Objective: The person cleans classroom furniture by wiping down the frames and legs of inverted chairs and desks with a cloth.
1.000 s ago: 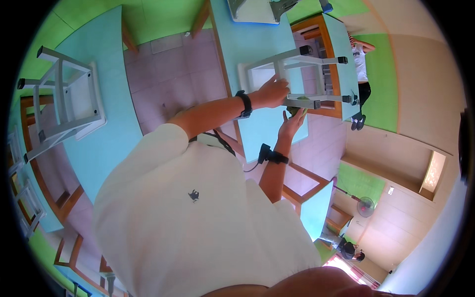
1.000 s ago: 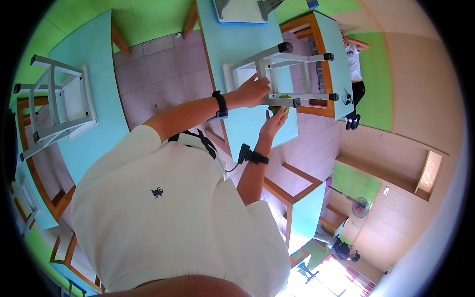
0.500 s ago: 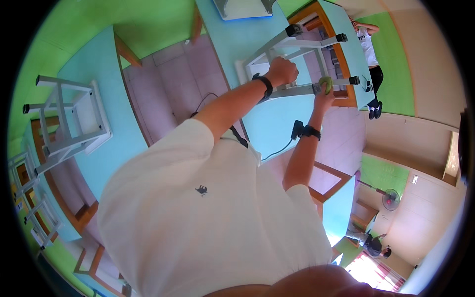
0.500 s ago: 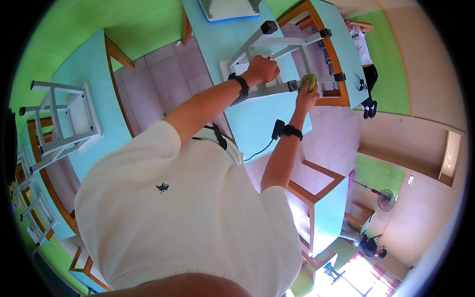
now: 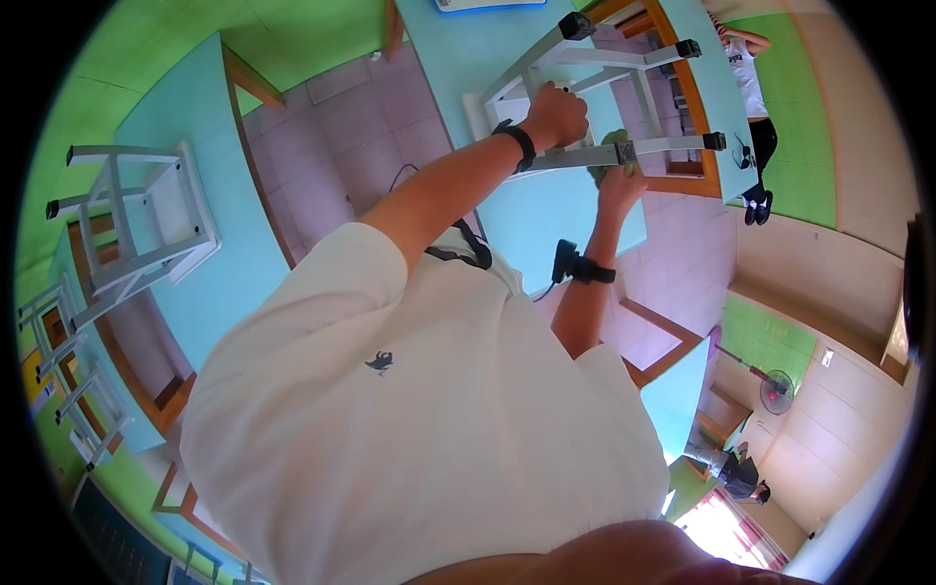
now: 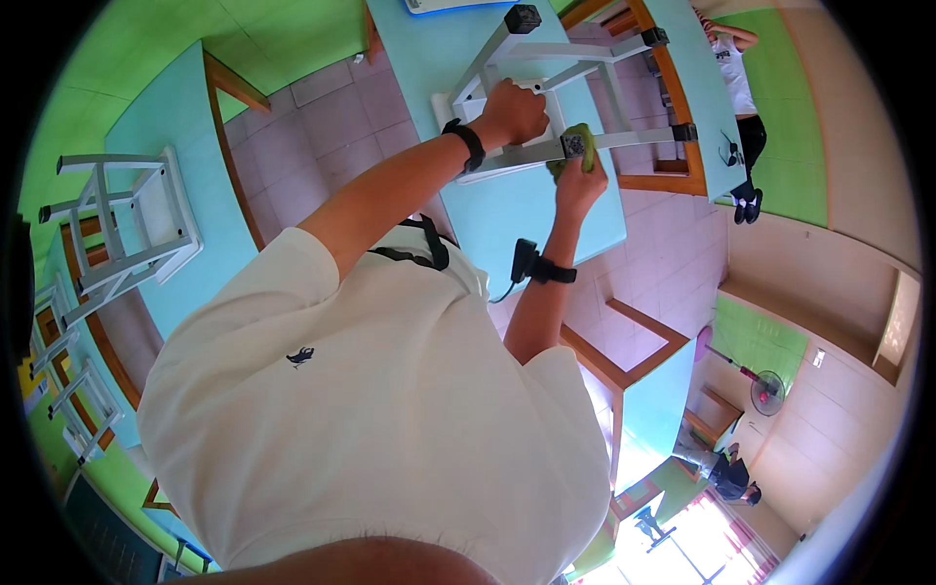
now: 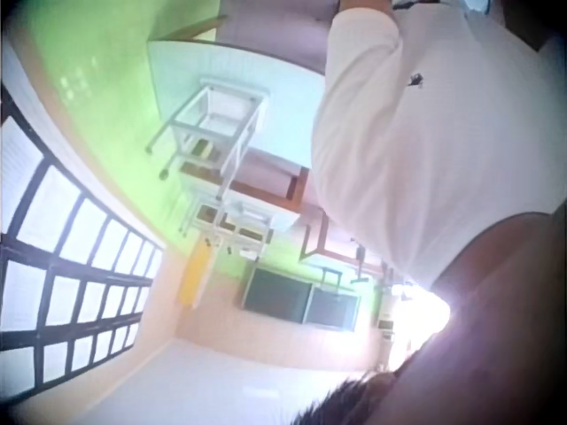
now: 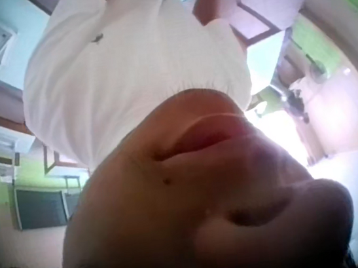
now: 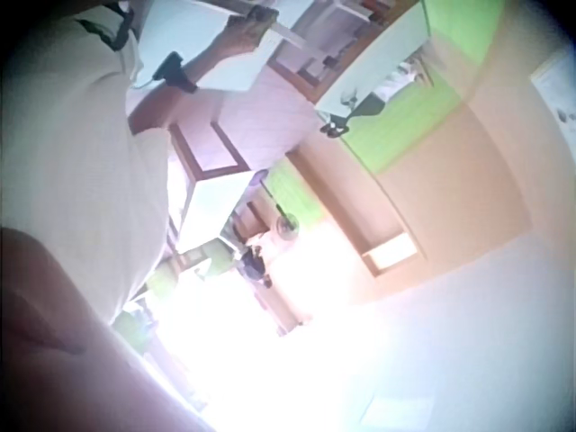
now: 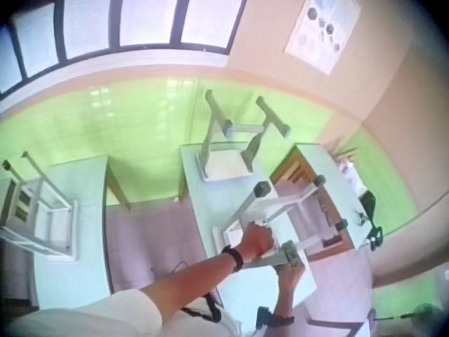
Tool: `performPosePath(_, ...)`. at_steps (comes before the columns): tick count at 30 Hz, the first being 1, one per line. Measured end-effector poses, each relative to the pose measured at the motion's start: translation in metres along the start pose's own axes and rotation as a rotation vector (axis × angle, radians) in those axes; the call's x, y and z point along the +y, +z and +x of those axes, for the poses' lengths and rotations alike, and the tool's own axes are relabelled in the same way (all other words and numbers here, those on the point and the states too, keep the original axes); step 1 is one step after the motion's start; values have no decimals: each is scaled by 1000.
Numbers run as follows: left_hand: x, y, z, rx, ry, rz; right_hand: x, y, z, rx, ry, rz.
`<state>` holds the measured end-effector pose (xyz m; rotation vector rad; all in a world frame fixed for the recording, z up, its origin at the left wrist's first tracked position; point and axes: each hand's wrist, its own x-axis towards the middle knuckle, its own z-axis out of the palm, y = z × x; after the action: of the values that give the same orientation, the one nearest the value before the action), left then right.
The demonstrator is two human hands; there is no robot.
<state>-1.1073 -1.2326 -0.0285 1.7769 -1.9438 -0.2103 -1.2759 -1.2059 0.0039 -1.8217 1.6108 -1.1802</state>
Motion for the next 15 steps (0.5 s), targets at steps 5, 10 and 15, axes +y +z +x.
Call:
performPosePath(5, -3, -1, -2, -11, 15, 12, 1, -2, 0, 11, -93, -413)
performPosePath(10, 3, -8, -2, -84, -2, 41, 28, -10, 53, 133, -1, -387)
performPosePath(15, 1, -5, -1, -52, -21, 19, 28, -16, 80, 198, 85, -500)
